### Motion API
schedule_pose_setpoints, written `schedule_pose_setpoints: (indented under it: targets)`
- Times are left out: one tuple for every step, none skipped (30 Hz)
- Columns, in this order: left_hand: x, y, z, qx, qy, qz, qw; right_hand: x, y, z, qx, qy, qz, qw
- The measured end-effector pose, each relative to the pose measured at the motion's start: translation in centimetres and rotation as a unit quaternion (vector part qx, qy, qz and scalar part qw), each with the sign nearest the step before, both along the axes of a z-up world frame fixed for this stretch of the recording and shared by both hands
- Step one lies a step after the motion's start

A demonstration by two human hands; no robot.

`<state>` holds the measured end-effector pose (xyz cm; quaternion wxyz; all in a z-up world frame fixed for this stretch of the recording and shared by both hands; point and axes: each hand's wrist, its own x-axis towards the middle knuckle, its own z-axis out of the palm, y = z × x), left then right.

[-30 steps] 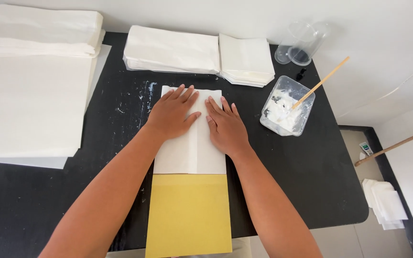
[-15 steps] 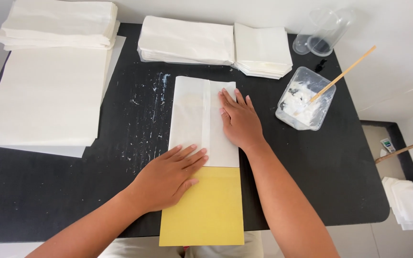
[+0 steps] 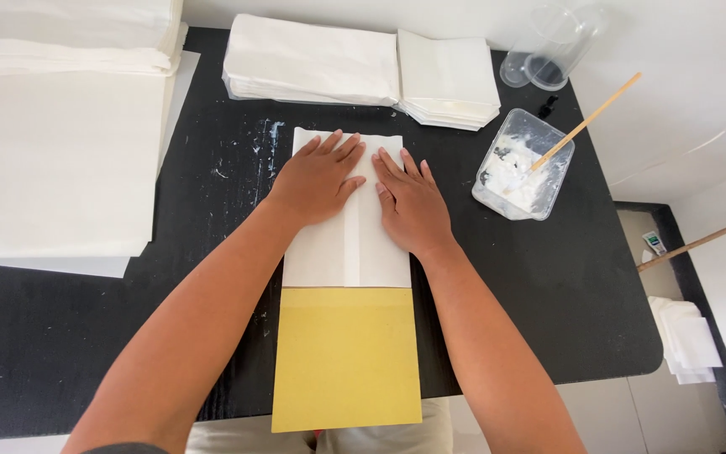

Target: The person is folding white paper around a yellow template and applying glue with a brush to assemble a paper bag.

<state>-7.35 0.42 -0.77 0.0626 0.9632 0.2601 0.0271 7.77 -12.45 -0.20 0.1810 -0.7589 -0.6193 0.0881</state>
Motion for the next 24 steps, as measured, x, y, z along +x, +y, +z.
schedule_pose_setpoints:
  targets:
    - [-0.4, -0.5, 0.2, 0.003, 0.001, -0.008, 1.000, -0.1, 0.0, -0.1, -0.004, 0.001, -0.002, 1.000]
    - [-0.9, -1.0, 0.4, 0.007, 0.002, -0.016, 1.000, -0.2, 0.1, -0.2, -0.008, 0.003, -0.003, 1.000]
    - [-1.7, -2.1, 0.7, 0.007, 0.004, -0.017, 1.000, -0.1, 0.1, -0.2, -0.008, 0.005, -0.004, 1.000]
    - [-2.5, -3.2, 1.0, 0.014, 0.007, -0.043, 0.999, -0.1, 0.1, -0.3, -0.009, 0.005, -0.004, 1.000]
    - [-3.3, -4.4, 1.3, 0.019, 0.008, -0.068, 0.997, -0.1, 0.2, -0.4, -0.011, 0.004, -0.002, 1.000]
    - [-4.4, -6.0, 1.9, 0.017, 0.008, -0.066, 0.998, 0.0, 0.0, -0.5, -0.013, 0.005, -0.001, 1.000]
    - [-5.5, -7.4, 2.6, -0.012, 0.019, -0.089, 0.996, 0.0, 0.1, -0.5, -0.013, 0.004, 0.002, 1.000]
    - [-6.6, -8.9, 3.3, -0.041, 0.030, -0.111, 0.993, 0.0, 0.1, -0.5, -0.012, 0.003, 0.004, 1.000]
    - [-7.6, -9.9, 3.6, -0.042, 0.030, -0.108, 0.993, 0.1, 0.0, -0.5, -0.014, 0.003, 0.007, 1.000]
    - [-8.6, -10.9, 3.9, -0.059, 0.022, -0.136, 0.989, 0.1, 0.0, -0.5, -0.018, 0.005, 0.009, 1.000]
    - [-9.6, -11.7, 4.4, -0.073, 0.015, -0.164, 0.984, 0.2, 0.2, -0.5, -0.019, 0.007, 0.011, 1.000]
    - [-9.9, -11.7, 4.3, -0.072, 0.016, -0.161, 0.984, 0.2, 0.1, -0.4, -0.017, 0.007, 0.013, 1.000]
    - [-10.2, -11.7, 4.2, -0.070, 0.022, -0.165, 0.984, 0.2, 0.1, -0.4, -0.016, 0.003, 0.020, 1.000]
    - [-10.5, -11.7, 4.1, -0.068, 0.028, -0.168, 0.983, 0.2, 0.1, -0.4, -0.016, -0.002, 0.026, 1.000]
    - [-10.0, -11.0, 3.5, -0.070, 0.031, -0.169, 0.983, 0.1, 0.0, -0.4, -0.018, 0.001, 0.025, 1.000]
    - [-9.5, -10.3, 2.9, -0.035, 0.027, -0.151, 0.987, 0.0, 0.0, -0.5, -0.017, 0.004, 0.021, 1.000]
    - [-8.7, -9.3, 2.4, 0.003, 0.021, -0.136, 0.991, 0.1, 0.2, -0.4, -0.013, 0.005, 0.015, 1.000]
    - [-7.6, -7.7, 1.7, 0.004, 0.022, -0.137, 0.990, 0.1, 0.3, -0.6, -0.012, 0.005, 0.014, 1.000]
    - [-6.4, -6.4, 1.0, 0.018, 0.011, -0.108, 0.994, 0.2, 0.2, -0.8, -0.012, -0.001, 0.014, 1.000]
    - [-5.1, -5.0, 0.3, 0.032, 0.001, -0.078, 0.996, 0.3, 0.2, -1.0, -0.011, -0.008, 0.015, 1.000]
    - [-4.1, -3.7, 0.0, 0.030, 0.001, -0.081, 0.996, 0.2, 0.1, -1.0, -0.013, -0.008, 0.012, 1.000]
    - [-3.0, -2.4, -0.2, 0.036, -0.009, -0.063, 0.997, 0.1, 0.0, -1.0, -0.004, -0.004, 0.011, 1.000]
    - [-1.7, -0.9, -0.3, 0.045, -0.021, -0.044, 0.998, 0.2, 0.1, -0.8, 0.007, -0.003, 0.010, 1.000]
    - [-1.1, -0.4, -0.2, 0.045, -0.023, -0.047, 0.998, 0.2, 0.0, -0.8, 0.007, -0.005, 0.008, 1.000]
